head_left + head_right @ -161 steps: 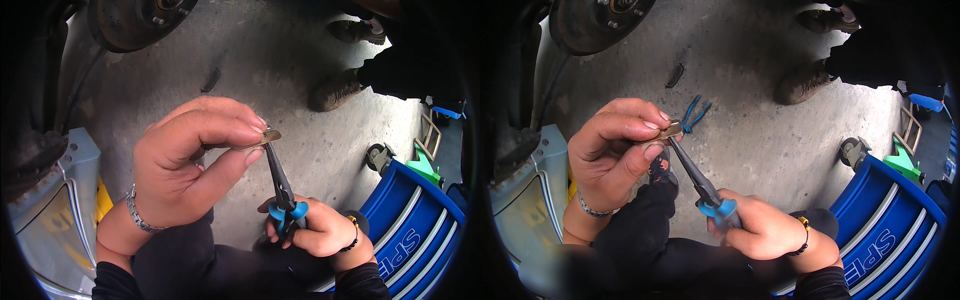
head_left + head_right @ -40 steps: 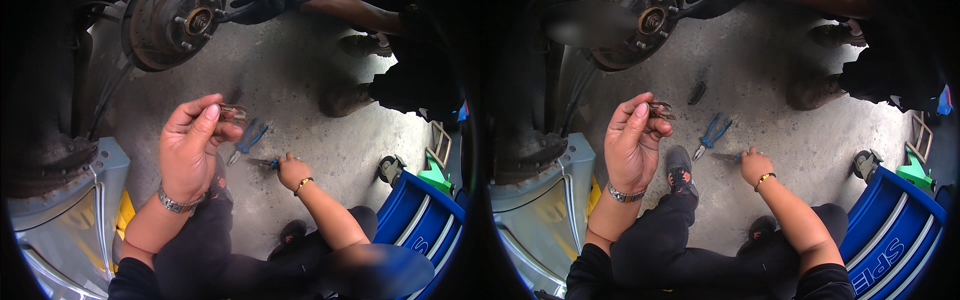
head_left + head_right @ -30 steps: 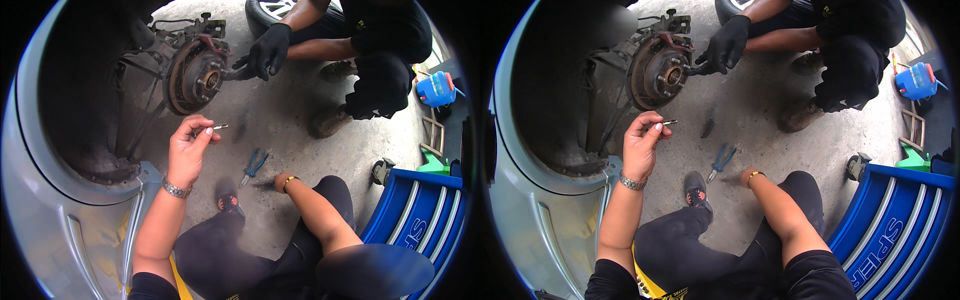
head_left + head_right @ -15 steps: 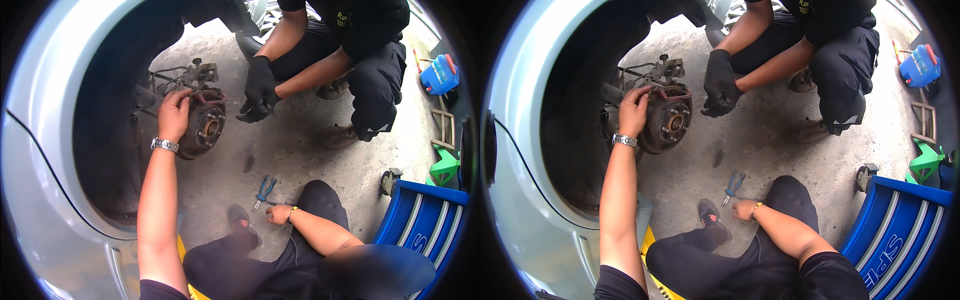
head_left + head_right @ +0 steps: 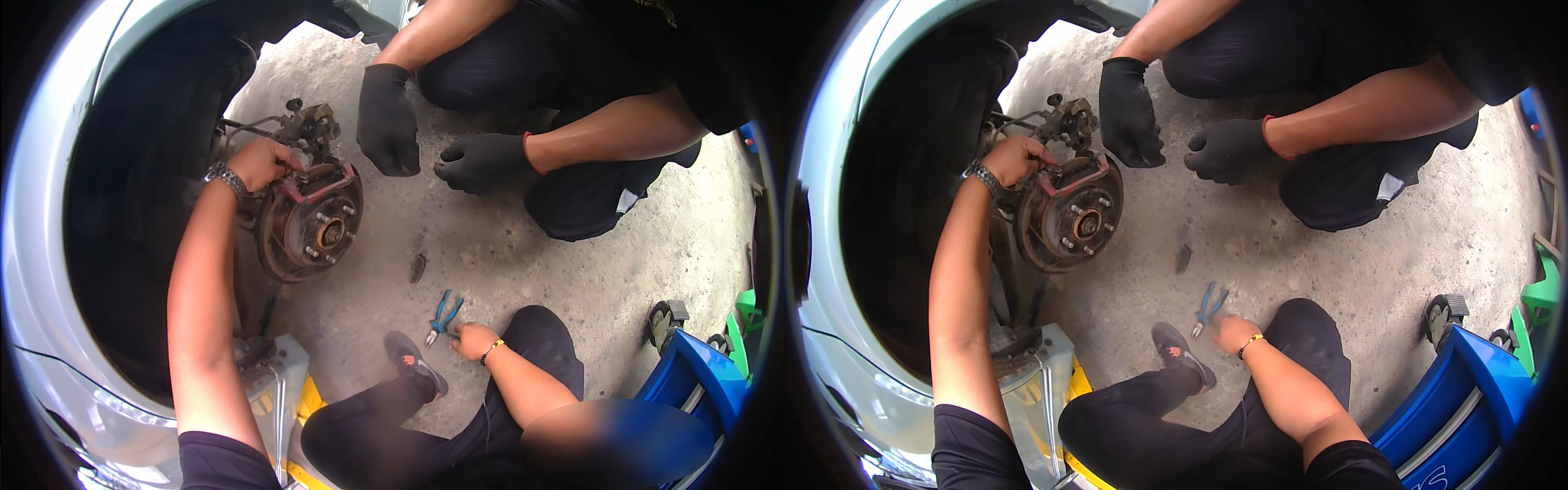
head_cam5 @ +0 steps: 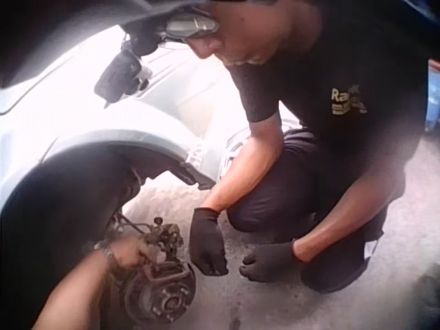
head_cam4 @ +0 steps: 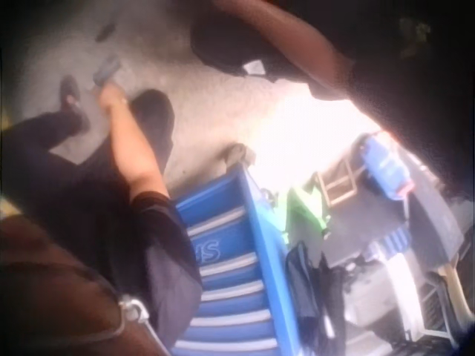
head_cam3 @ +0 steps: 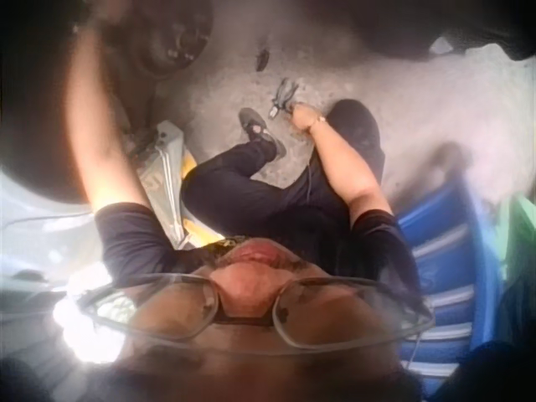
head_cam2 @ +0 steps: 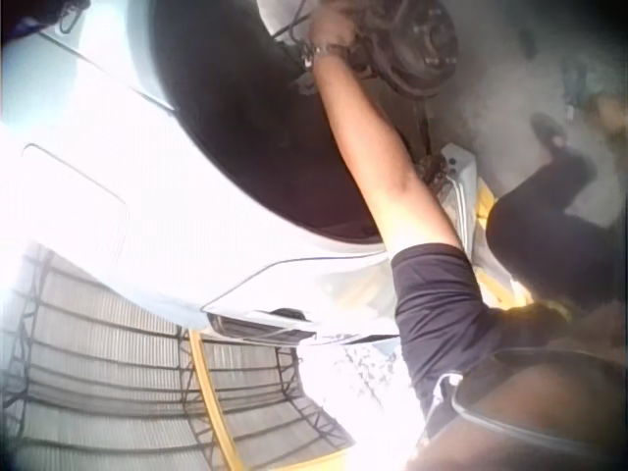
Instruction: The person removes a metal clip from a brake caliper using pliers, then installs it into the brake assembly. They later use a screwdriver to adjust components within the caliper while another person assists nearby.
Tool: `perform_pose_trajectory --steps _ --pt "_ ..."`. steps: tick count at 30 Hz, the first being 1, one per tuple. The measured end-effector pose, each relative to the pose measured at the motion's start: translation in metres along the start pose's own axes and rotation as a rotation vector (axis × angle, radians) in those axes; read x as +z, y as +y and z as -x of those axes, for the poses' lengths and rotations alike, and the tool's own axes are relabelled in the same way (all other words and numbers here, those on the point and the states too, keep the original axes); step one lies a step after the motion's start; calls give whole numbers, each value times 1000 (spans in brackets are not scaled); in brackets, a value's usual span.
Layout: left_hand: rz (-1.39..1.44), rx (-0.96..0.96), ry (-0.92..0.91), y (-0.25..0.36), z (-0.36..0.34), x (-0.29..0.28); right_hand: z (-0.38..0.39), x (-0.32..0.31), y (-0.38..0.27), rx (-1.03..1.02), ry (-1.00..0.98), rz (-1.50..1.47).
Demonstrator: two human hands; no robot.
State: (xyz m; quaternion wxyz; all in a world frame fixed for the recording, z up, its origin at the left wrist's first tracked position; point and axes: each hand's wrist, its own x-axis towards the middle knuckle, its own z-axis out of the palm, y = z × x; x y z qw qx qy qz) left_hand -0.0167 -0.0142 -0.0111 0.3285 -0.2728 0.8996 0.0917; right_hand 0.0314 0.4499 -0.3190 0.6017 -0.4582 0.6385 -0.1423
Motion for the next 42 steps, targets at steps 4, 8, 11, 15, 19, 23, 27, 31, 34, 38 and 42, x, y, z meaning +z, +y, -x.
perform_pose_trajectory --steps 4,8,11,15,19,23,27,31,34,38,42 --pt "-54 41 -28 1 3 -3 -1 6 6 -36 13 -42" --pt "-174 48 5 0 7 1 0 10 10 -74 14 -71" --pt "33 -45 -1 7 14 1 0 6 8 -66 9 -98" --pt "34 -143 49 15 14 6 -1 8 4 -87 30 -122" --pt "170 -213 70 15 3 16 -7 14 6 -87 15 -118" --pt "4 -166 28 24 -7 10 -2 5 -2 -13 9 -147" --pt "-143 -177 -69 31 -6 -3 -10 15 5 11 -25 -139" --pt "-30 -39 -87 13 1 -2 -14 21 13 17 -39 -129" --pt "199 79 -120 -5 7 11 -18 20 14 12 -90 -100" --pt "239 -8 -224 1 5 11 -15 22 14 23 -116 -98" --pt "457 69 -152 -28 0 6 -17 2 -9 -170 149 -402"
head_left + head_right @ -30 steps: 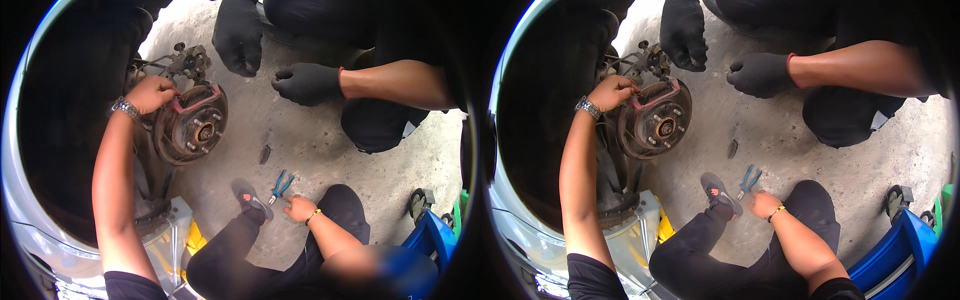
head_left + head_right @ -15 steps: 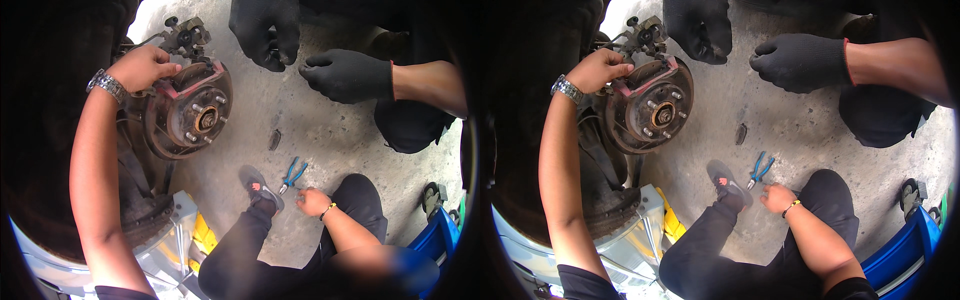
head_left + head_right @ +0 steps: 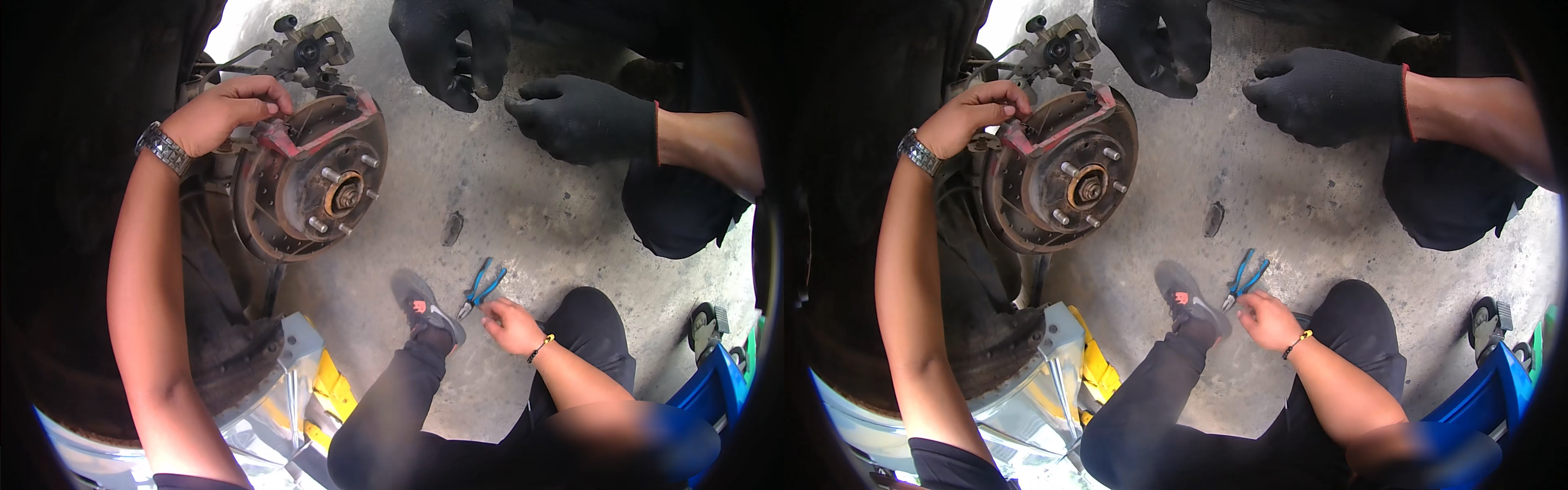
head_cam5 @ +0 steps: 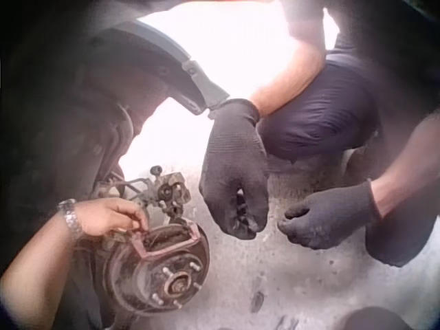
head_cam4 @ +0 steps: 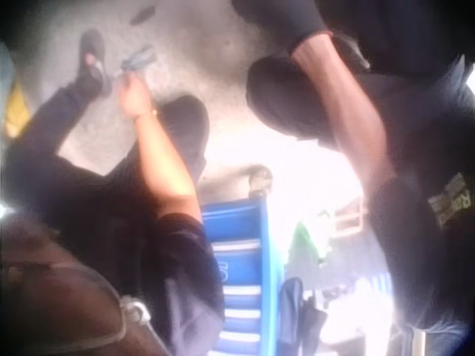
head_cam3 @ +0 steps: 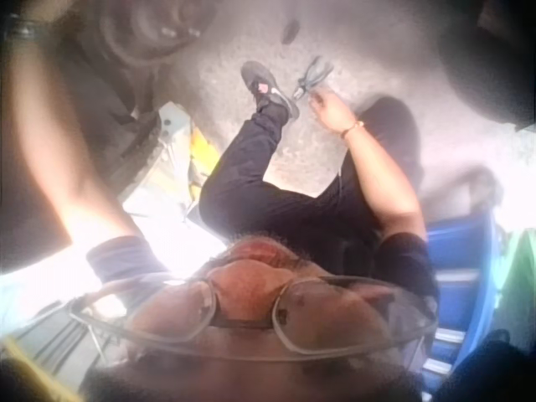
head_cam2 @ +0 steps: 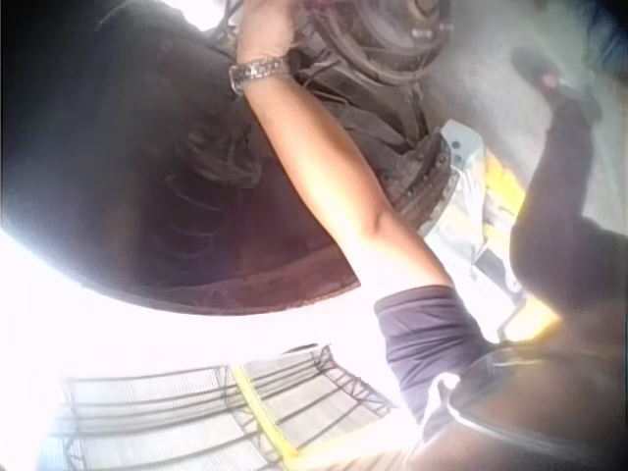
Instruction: The person removes a metal clip from a brake caliper using pliers, then installs it into the brake assembly. They later use a screwdriver to adjust components within the caliper while another person assists nearby.
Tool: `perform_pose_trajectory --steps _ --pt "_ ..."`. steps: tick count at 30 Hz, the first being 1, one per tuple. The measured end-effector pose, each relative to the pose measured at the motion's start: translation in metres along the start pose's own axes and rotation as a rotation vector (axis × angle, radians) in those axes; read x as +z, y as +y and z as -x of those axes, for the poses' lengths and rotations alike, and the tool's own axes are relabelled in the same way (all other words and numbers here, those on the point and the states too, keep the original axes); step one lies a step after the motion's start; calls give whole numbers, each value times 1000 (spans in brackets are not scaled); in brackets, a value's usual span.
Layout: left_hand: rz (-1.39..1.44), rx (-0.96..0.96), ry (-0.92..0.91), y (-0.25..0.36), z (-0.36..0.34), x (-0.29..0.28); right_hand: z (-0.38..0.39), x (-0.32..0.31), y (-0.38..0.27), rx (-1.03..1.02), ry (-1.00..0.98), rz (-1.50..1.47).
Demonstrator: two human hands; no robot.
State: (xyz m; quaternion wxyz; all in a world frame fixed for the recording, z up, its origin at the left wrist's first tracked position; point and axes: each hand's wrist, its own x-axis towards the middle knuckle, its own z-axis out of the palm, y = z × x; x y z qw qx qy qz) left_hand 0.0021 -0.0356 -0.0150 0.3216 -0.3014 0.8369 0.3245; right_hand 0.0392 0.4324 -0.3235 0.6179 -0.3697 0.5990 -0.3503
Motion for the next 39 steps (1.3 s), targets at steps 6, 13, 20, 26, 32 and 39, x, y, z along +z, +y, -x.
perform_pose_trajectory --steps 6,13,20,26,32,39 --pt "449 -46 46 -22 7 8 -109 -73 -200 -807 704 -173" --pt "721 100 66 -58 8 17 -192 -90 -286 -623 531 -229" --pt "632 215 118 -66 11 24 -199 -85 -283 -702 600 -303" --pt "554 196 169 -62 14 30 -200 -82 -281 -710 631 -338" --pt "532 248 229 -74 15 34 -202 -78 -281 -717 628 -409" --pt "524 216 284 -70 16 42 -194 -72 -285 -753 723 -367"
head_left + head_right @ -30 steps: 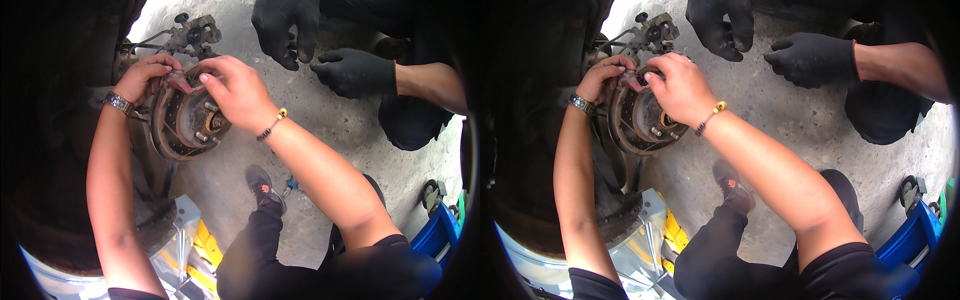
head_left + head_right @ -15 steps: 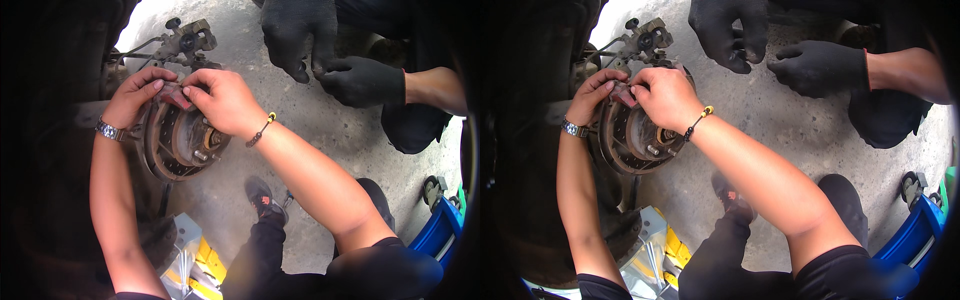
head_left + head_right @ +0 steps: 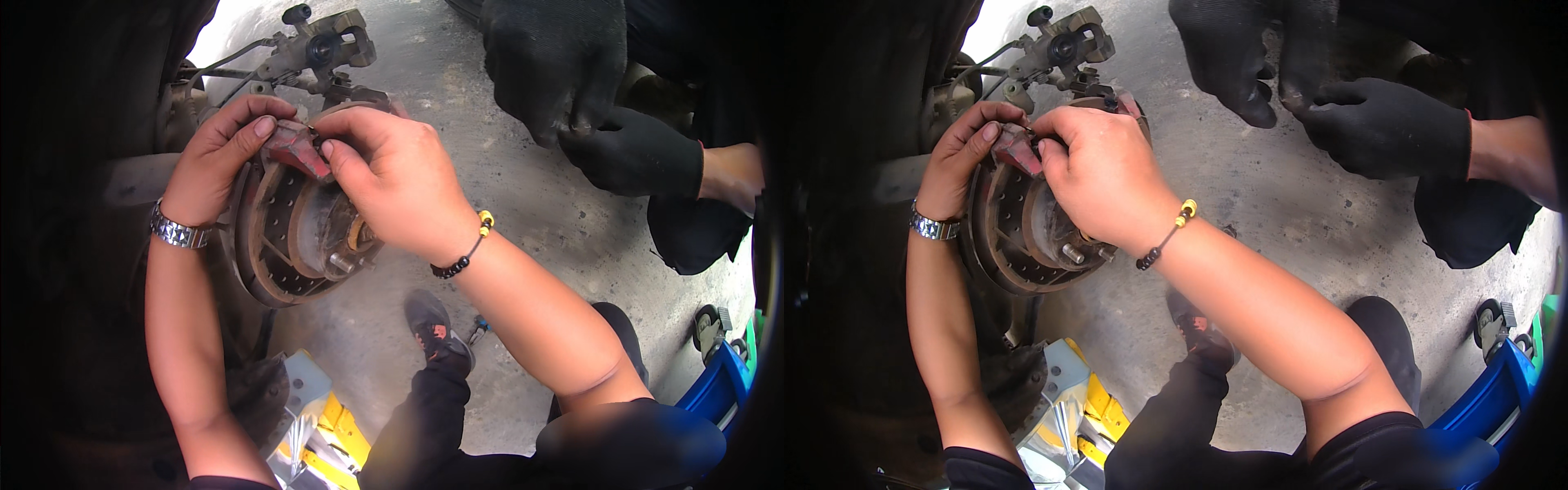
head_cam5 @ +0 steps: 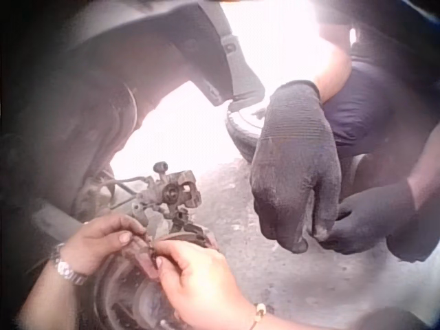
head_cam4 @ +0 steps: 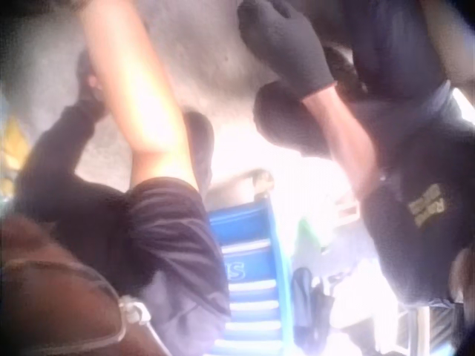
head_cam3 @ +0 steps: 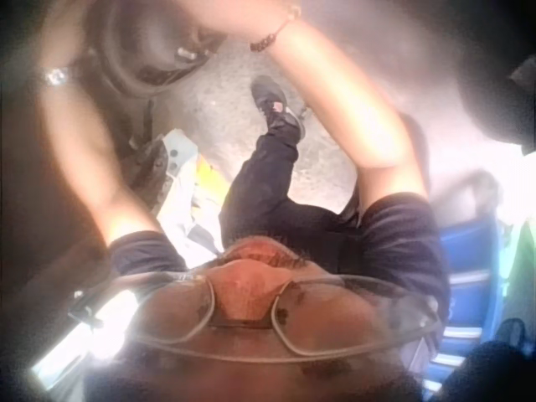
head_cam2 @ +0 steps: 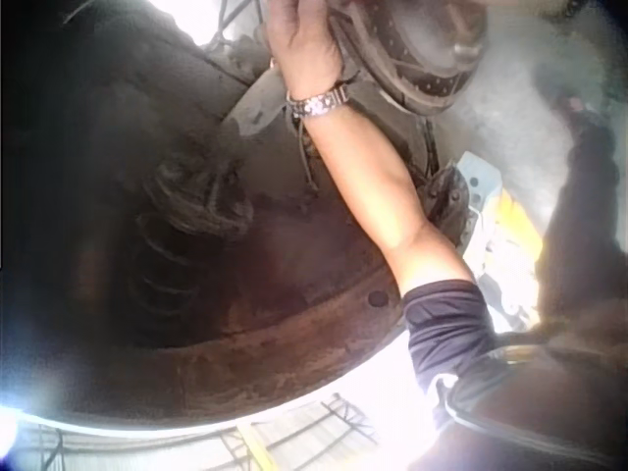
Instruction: The person removes a metal clip from a brake caliper using pliers, then installs it into the brake assembly. They later use a screwdriver to adjust components within the caliper while another person assists nearby.
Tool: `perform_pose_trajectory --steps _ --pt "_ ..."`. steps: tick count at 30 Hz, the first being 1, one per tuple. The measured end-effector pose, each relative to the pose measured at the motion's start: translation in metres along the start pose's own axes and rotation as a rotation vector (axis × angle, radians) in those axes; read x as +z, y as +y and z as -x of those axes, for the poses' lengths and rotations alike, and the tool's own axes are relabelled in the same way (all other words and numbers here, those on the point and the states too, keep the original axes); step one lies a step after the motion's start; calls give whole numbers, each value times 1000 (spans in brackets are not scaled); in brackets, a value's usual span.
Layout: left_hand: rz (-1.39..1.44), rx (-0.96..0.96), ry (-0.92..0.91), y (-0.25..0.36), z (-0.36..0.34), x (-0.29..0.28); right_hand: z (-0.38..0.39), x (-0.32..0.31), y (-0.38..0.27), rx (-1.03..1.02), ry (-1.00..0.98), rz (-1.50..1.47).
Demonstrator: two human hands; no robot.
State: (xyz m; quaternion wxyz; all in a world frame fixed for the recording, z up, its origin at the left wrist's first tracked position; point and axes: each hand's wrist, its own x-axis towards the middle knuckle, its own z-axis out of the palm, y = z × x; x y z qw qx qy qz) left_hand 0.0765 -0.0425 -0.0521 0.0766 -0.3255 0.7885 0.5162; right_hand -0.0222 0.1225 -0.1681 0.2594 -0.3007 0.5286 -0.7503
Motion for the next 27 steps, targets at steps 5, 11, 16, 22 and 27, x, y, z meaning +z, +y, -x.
perform_pose_trajectory --steps 5,11,16,22,27 --pt "-62 61 8 -5 -1 -5 -9 0 2 138 -48 -81" --pt "-106 53 35 -1 2 -3 -15 -7 -1 169 -174 2" --pt "-86 89 110 -8 5 -2 -14 -3 3 169 -173 -36" --pt "49 45 122 -11 4 2 -15 -7 2 111 -161 -25" --pt "126 98 129 -13 5 12 -19 -10 2 27 -126 95"
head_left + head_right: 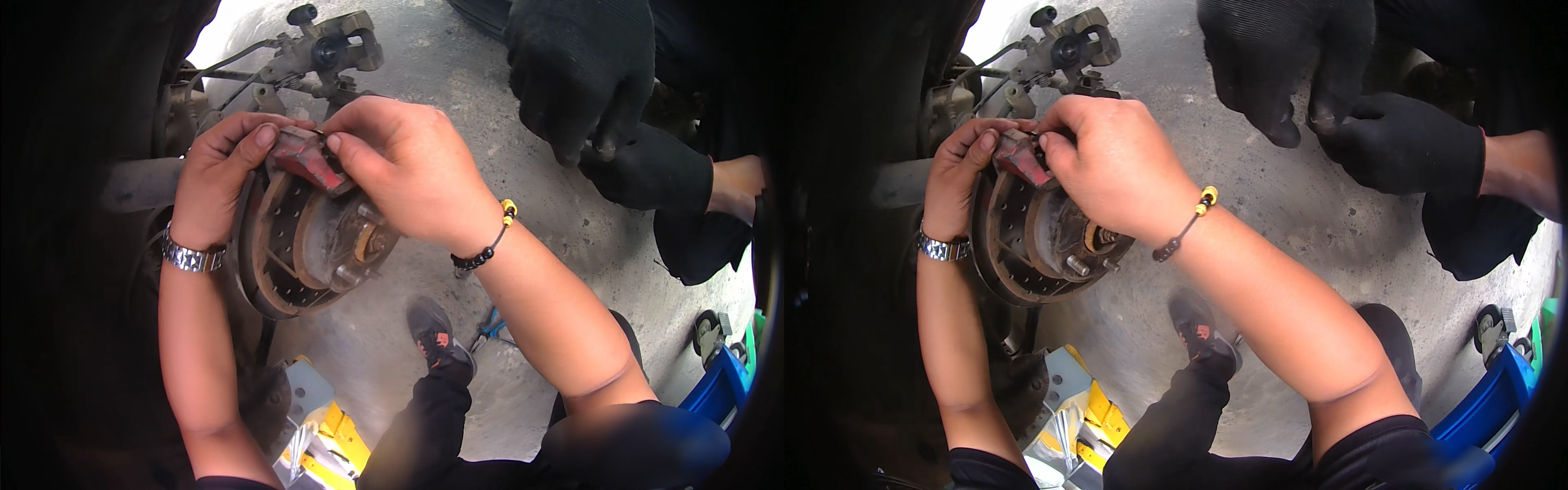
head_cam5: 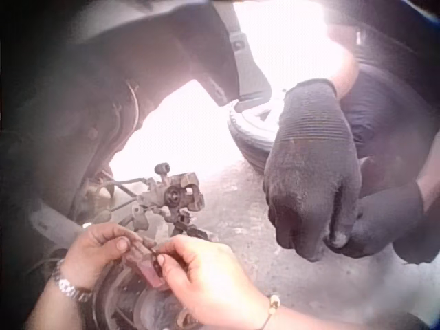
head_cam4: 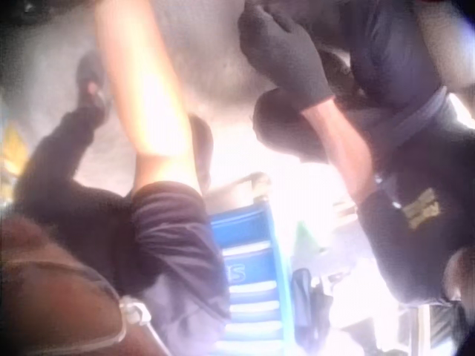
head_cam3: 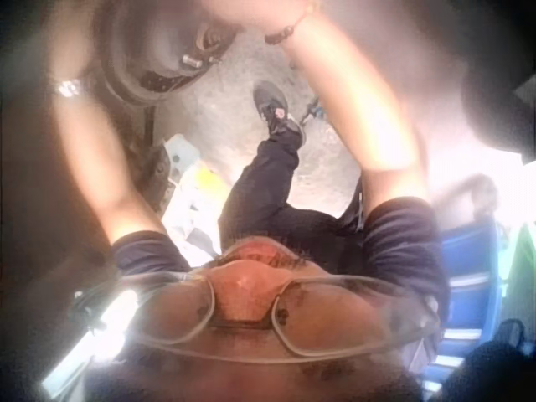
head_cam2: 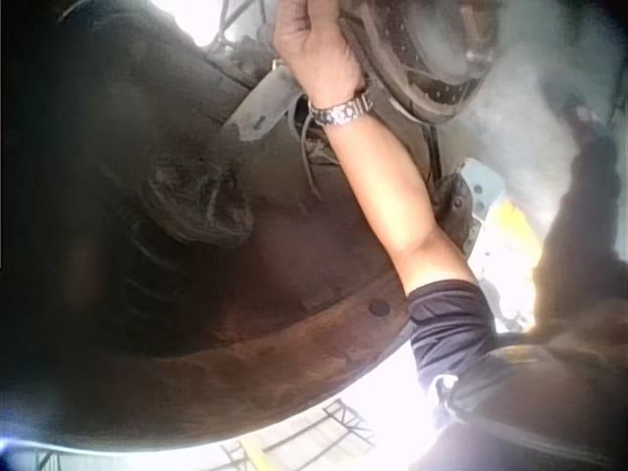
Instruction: The person removes a metal clip from a brake caliper using pliers, then installs it into the brake assembly. They later use a screwdriver to adjust components within the caliper while another person assists nearby.
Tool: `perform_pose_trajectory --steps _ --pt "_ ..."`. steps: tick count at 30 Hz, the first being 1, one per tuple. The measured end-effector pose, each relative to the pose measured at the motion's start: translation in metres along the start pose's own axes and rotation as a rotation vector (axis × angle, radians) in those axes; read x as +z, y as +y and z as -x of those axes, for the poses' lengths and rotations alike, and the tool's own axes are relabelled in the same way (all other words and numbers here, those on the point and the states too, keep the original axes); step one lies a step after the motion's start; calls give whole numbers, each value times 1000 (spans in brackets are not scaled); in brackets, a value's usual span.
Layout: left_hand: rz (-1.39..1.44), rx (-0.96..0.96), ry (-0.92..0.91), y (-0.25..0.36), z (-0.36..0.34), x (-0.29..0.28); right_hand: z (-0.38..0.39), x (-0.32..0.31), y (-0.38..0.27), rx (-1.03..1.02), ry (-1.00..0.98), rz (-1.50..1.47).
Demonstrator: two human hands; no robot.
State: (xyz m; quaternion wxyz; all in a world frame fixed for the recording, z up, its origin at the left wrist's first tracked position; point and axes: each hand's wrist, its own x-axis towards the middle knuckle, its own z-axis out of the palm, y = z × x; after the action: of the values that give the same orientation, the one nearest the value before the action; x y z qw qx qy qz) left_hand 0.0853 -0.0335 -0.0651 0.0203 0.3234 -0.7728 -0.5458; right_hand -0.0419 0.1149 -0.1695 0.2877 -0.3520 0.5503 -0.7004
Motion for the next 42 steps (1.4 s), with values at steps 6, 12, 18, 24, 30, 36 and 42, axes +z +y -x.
perform_pose_trajectory --steps 6,12,18,24,30,36,42 --pt "-58 -3 44 2 3 -1 1 -2 2 -9 14 18" --pt "42 -3 20 0 1 -1 4 1 4 -81 26 -19" --pt "9 69 -14 -4 -1 -2 2 -2 6 -64 -36 -68" --pt "-5 19 29 -2 0 0 0 1 1 74 -58 -182" --pt "-8 -5 -30 1 -2 -1 -9 -5 -3 95 -142 -107" --pt "38 42 -37 1 -3 3 -11 1 0 -43 -87 -24" --pt "24 93 -60 -2 -5 6 -9 -2 4 -163 -91 30"
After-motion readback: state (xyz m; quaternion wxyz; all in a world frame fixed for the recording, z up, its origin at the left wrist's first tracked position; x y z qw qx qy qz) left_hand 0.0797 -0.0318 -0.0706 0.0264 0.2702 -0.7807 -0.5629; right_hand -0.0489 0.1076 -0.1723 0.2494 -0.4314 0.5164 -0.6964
